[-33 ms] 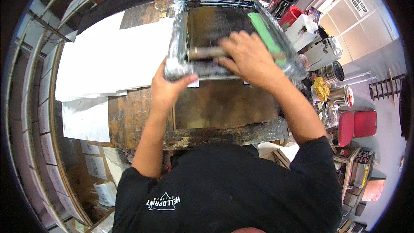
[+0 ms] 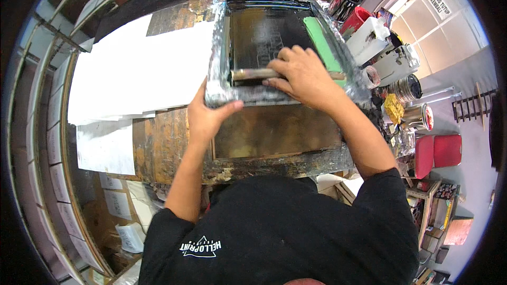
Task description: The person performs screen printing by placing sheets under a printing frame, applying ink using a squeegee, and lifting the frame to reveal the printed design. Another person removes the printed sheets while the recorder continues the repetitive process.
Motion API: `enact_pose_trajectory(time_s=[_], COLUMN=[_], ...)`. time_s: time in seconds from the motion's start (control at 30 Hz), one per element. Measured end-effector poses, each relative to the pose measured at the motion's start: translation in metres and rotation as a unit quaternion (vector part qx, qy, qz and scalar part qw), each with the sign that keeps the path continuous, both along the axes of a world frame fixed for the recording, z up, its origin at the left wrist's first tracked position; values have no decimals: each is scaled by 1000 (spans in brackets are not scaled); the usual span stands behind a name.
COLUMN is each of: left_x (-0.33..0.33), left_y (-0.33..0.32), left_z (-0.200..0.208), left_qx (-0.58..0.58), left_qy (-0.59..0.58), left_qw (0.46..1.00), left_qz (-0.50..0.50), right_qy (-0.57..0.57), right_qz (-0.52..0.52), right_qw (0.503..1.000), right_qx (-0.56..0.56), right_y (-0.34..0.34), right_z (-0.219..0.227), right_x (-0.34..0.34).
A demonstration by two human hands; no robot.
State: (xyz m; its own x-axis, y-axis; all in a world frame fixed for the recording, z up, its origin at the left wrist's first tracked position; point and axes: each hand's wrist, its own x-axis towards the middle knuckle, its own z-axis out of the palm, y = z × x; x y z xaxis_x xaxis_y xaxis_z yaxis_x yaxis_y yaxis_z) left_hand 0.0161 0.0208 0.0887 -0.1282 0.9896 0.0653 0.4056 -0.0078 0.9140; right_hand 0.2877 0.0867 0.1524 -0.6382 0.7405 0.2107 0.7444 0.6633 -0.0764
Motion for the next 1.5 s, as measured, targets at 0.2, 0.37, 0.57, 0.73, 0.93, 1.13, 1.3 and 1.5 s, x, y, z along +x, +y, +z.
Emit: enact_pose_trajectory(time_s=[0.2, 0.37, 0.57, 0.73, 0.93, 1.13, 1.3, 1.5], left_x=[-10, -18, -20, -20, -19, -23, -18, 5], left_y=[-21, -19, -19, -18, -25, -34, -27, -25], left_z=[-97, -112, -110, -106, -113, -121, -122, -75], left_qx=[78, 87, 84, 78, 112, 149, 171, 74], left_qy=[225, 306, 290, 258, 106, 117, 80, -91], left_qw=[971, 948, 953, 963, 988, 981, 982, 992], left_qz=[17, -14, -36, -32, -23, -26, -15, 53], right_qy=[61, 26, 38, 16, -11, 15, 7, 59], right_qz=[-11, -61, -62, -70, -18, -51, -49, -35], right_qw=[976, 994, 997, 996, 1000, 995, 999, 998], right_qx=[-210, -90, 4, 61, -14, 89, -5, -15], right_y=[-17, -50, 67, 217, 326, 258, 87, -25], right_z=[-62, -103, -142, -133, -102, -126, -94, -20], right_x=[7, -9, -9, -20, -9, -18, -11, -5])
